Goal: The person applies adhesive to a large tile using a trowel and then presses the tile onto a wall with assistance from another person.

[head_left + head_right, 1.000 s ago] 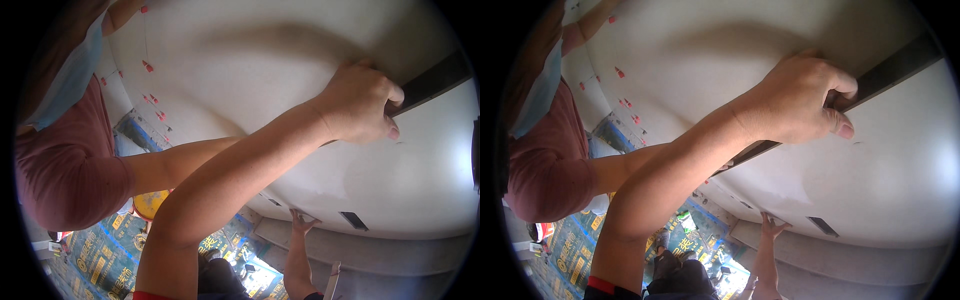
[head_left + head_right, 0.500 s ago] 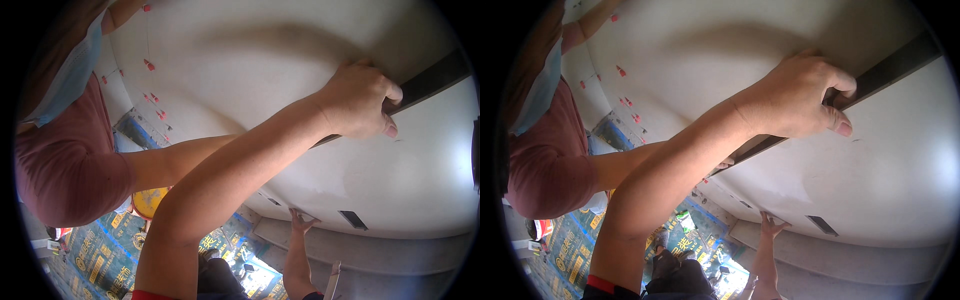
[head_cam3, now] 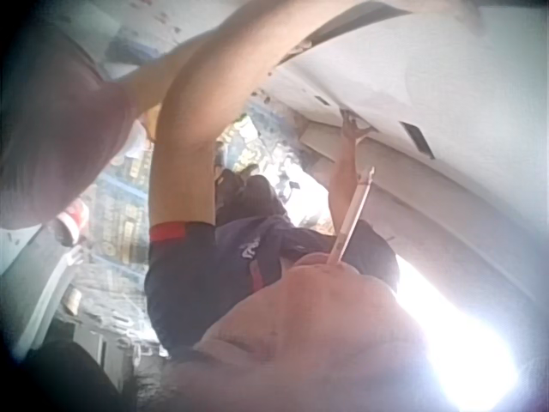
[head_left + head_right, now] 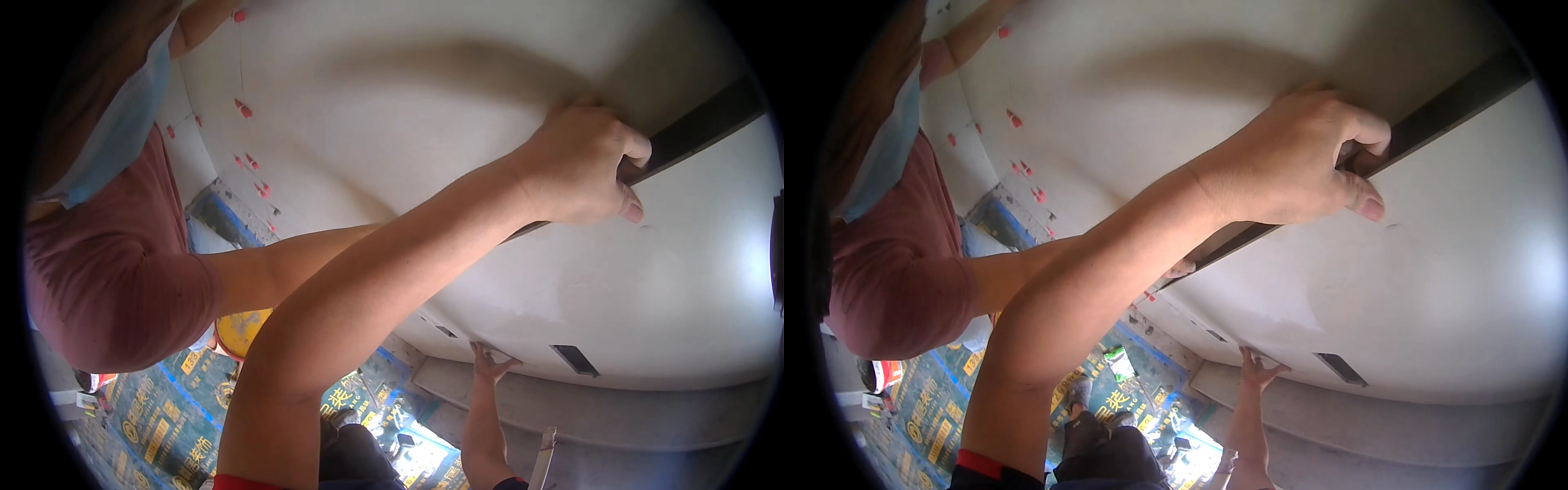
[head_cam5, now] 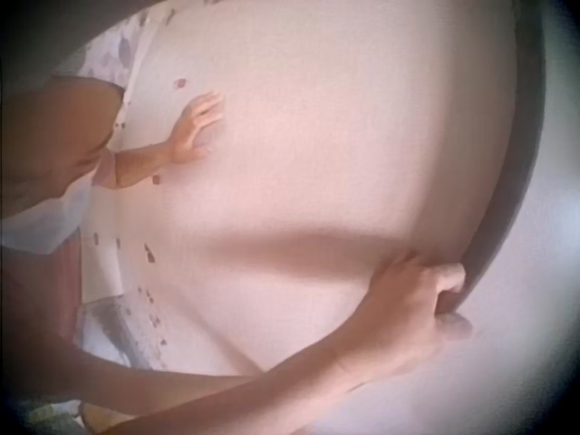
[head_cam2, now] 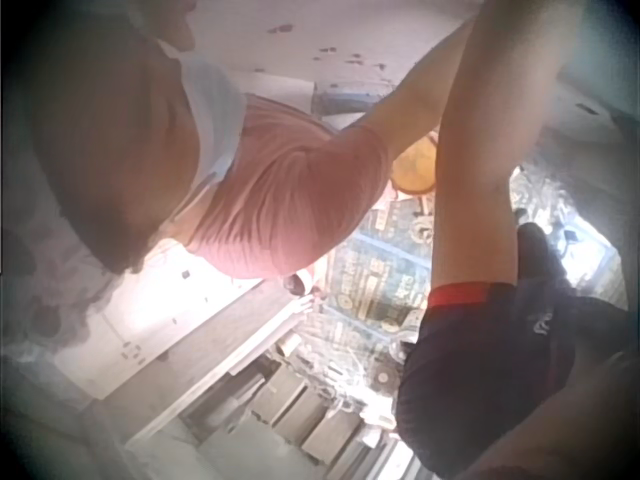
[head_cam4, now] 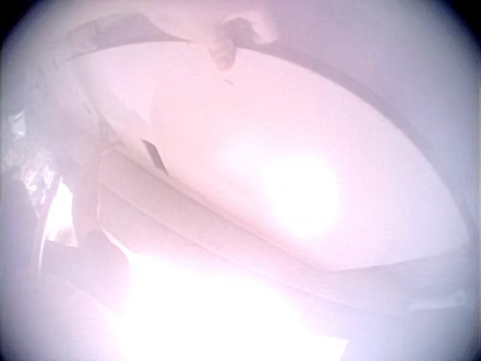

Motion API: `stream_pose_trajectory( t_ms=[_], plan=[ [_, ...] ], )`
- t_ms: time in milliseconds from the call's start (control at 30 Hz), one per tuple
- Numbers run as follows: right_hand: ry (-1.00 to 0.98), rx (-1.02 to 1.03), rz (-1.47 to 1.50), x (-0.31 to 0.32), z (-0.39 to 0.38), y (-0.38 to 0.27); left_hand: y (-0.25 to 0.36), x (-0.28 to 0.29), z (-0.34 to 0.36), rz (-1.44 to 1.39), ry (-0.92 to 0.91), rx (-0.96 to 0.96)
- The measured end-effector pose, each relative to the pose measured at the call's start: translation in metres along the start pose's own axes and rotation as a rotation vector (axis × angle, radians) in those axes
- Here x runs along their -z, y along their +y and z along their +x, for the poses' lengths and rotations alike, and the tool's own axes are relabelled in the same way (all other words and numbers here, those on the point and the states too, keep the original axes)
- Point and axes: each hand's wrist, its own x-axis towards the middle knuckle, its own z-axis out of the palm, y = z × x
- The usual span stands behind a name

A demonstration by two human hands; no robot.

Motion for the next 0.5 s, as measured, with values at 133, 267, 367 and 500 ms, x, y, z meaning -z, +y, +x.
stream_pose_trajectory(
  t_ms=[133, 267, 367, 500],
  plan=[
    [-0.100, 0.064, -0.073, 0.010, 0.010, -0.016, -0.001, -0.015, 0.006, 0.017, 0.186, -0.146],
    [-0.107, 0.180, -0.252, 0.001, -0.006, 0.004, -0.005, -0.014, 0.002, 0.074, 0.325, -0.201],
    [-0.080, 0.386, -0.661, -0.019, -0.023, 0.024, -0.003, -0.004, 0.000, 0.049, 0.336, -0.082],
    [0.037, 0.138, -0.136, -0.014, -0.017, 0.007, 0.001, 0.000, 0.004, 0.093, 0.253, -0.005]
  ],
)
